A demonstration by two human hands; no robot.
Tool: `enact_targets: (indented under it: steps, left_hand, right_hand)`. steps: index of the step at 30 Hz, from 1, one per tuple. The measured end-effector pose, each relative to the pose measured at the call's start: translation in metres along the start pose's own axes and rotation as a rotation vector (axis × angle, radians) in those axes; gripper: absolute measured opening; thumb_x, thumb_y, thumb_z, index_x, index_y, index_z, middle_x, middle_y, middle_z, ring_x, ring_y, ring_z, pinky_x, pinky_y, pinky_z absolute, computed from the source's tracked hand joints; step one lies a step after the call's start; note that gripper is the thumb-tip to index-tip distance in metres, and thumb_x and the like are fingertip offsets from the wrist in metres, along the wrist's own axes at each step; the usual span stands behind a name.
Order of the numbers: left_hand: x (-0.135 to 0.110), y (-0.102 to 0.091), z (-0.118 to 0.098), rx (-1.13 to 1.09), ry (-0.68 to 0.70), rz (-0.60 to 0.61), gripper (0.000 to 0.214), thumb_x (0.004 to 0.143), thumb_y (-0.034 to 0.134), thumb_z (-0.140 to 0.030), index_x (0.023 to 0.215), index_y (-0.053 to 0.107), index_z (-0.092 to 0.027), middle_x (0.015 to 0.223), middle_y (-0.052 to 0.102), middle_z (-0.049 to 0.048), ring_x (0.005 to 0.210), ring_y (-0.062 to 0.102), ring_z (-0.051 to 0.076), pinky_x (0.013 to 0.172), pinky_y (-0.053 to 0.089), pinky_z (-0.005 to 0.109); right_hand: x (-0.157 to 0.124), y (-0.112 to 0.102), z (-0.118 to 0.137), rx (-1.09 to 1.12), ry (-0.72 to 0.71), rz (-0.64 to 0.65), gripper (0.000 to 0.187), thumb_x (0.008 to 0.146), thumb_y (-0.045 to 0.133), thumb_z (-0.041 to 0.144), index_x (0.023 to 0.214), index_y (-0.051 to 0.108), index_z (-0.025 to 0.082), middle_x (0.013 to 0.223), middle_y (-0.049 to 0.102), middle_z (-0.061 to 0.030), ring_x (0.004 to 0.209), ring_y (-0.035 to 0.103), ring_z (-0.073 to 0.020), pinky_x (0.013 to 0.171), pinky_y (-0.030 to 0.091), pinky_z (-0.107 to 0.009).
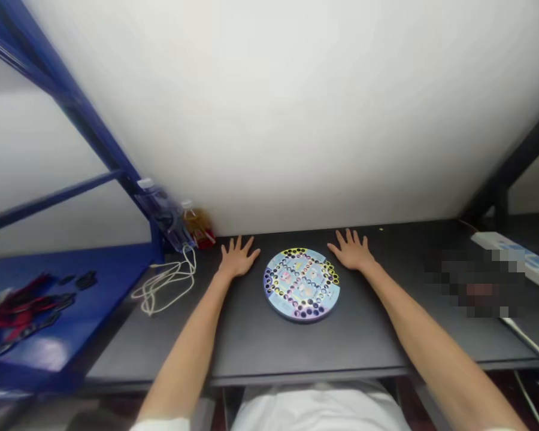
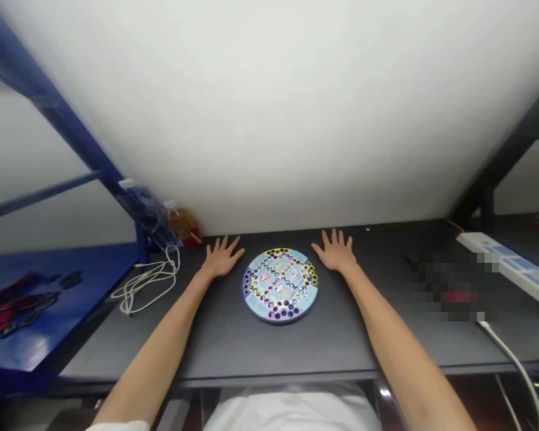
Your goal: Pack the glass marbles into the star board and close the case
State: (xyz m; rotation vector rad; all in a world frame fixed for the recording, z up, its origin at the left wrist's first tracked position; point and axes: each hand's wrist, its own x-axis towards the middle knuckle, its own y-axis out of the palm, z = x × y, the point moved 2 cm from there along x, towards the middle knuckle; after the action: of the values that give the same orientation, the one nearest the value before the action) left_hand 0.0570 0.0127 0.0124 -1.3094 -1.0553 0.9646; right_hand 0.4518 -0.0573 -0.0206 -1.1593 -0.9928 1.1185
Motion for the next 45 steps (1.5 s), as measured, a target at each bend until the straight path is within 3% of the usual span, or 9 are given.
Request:
enact_targets:
  steps: [45]
  left_hand:
    - [0.0,-0.0039,-0.0008,0.019,-0.004,0.001,0.075,0.089,0.018,-0.072,0.154,0.017,-0.033,0.161,0.015,0.0089,0.145,0.011,0.039,0.111,0.009,0.063]
  right_hand:
    - [-0.001,-0.0044,0.0017,-0.005,0.01,0.024,0.09,0.086,0.002,0.075,0.156,0.009,0.018,0.162,0.005,-0.0136,0.147,0.001,-0.0361,0.114,-0.001,-0.058]
